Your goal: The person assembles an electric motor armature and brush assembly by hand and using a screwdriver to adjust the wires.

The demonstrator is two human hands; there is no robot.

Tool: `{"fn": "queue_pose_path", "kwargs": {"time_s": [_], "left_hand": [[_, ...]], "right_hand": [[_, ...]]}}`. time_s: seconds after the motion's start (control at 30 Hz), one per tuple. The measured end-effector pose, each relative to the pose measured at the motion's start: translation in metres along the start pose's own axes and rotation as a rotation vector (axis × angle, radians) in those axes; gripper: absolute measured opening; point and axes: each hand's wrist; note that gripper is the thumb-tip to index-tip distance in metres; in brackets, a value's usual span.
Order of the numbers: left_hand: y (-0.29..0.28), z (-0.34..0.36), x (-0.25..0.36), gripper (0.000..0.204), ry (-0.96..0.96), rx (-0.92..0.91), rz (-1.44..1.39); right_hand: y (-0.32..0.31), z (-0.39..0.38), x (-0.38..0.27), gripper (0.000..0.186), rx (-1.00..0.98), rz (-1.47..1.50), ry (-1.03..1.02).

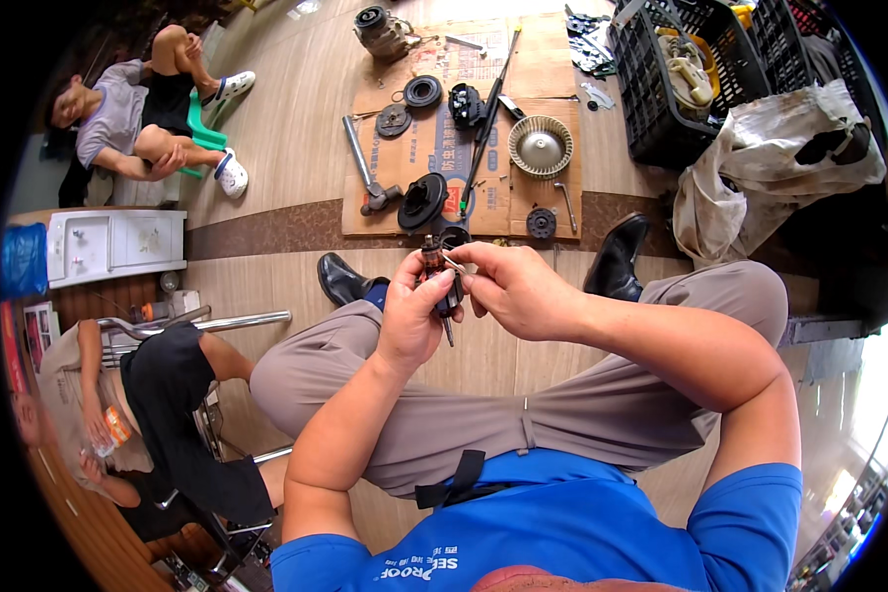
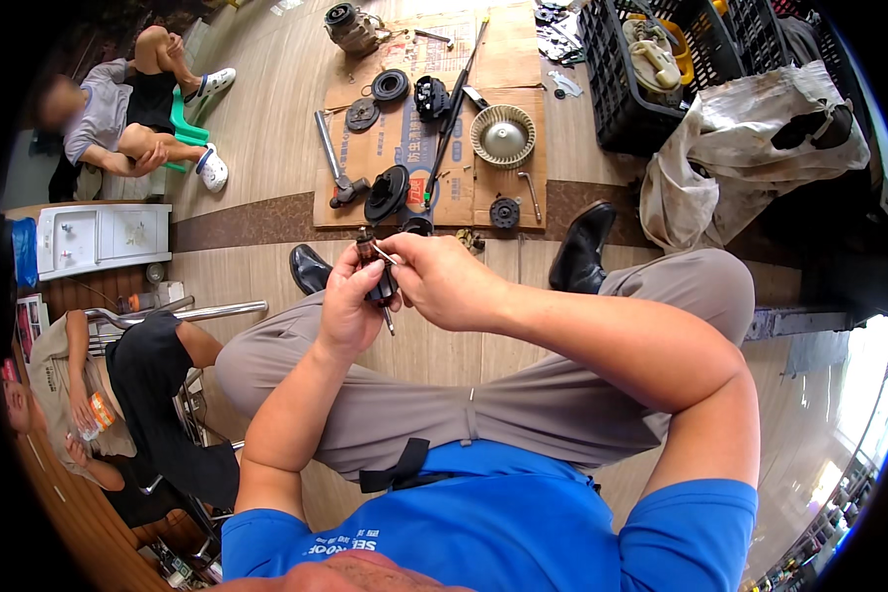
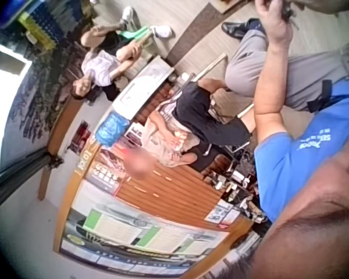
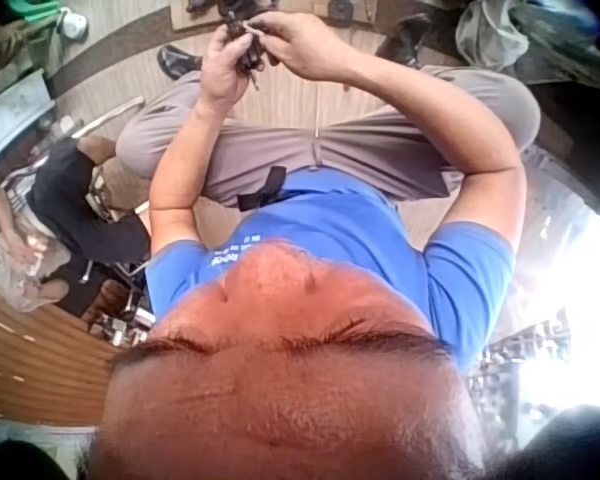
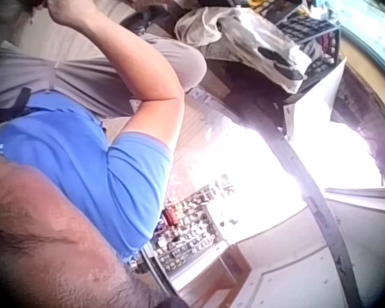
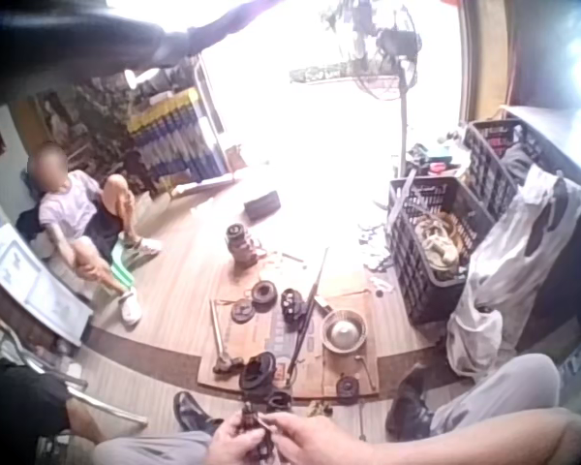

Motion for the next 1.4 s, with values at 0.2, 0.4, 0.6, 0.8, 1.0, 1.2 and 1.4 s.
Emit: {"fn": "queue_pose_path", "kwargs": {"time_s": [0.2,0.4,0.6,0.8,1.0,1.2,1.4], "left_hand": [[0.005,-0.001,0.002,0.025,-0.01,0.014,-0.011],[0.003,-0.001,0.0,0.025,0.014,0.024,0.063],[0.008,-0.001,0.002,0.024,0.019,0.036,0.033],[0.008,-0.002,0.001,0.026,0.021,0.066,0.082],[0.008,0.0,-0.001,0.029,0.064,0.068,0.123],[0.009,-0.001,-0.001,0.036,0.103,0.059,0.157],[0.009,-0.002,-0.003,0.035,0.098,0.073,0.129]], "right_hand": [[-0.001,0.002,0.004,0.025,0.017,-0.102,-0.029],[0.0,0.002,0.003,0.024,0.017,-0.114,-0.017],[0.002,0.002,0.0,0.023,0.025,-0.075,0.009],[0.002,0.002,0.003,0.023,0.034,-0.103,-0.013],[0.001,0.002,0.005,0.022,0.073,-0.207,-0.077],[0.001,0.004,0.005,0.021,0.05,-0.219,-0.074],[-0.002,0.003,-0.007,0.022,-0.007,-0.184,-0.024]]}}
Point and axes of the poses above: each hand's wrist, its own z-axis towards the middle knuckle, its own y-axis out of the palm, x = y × z
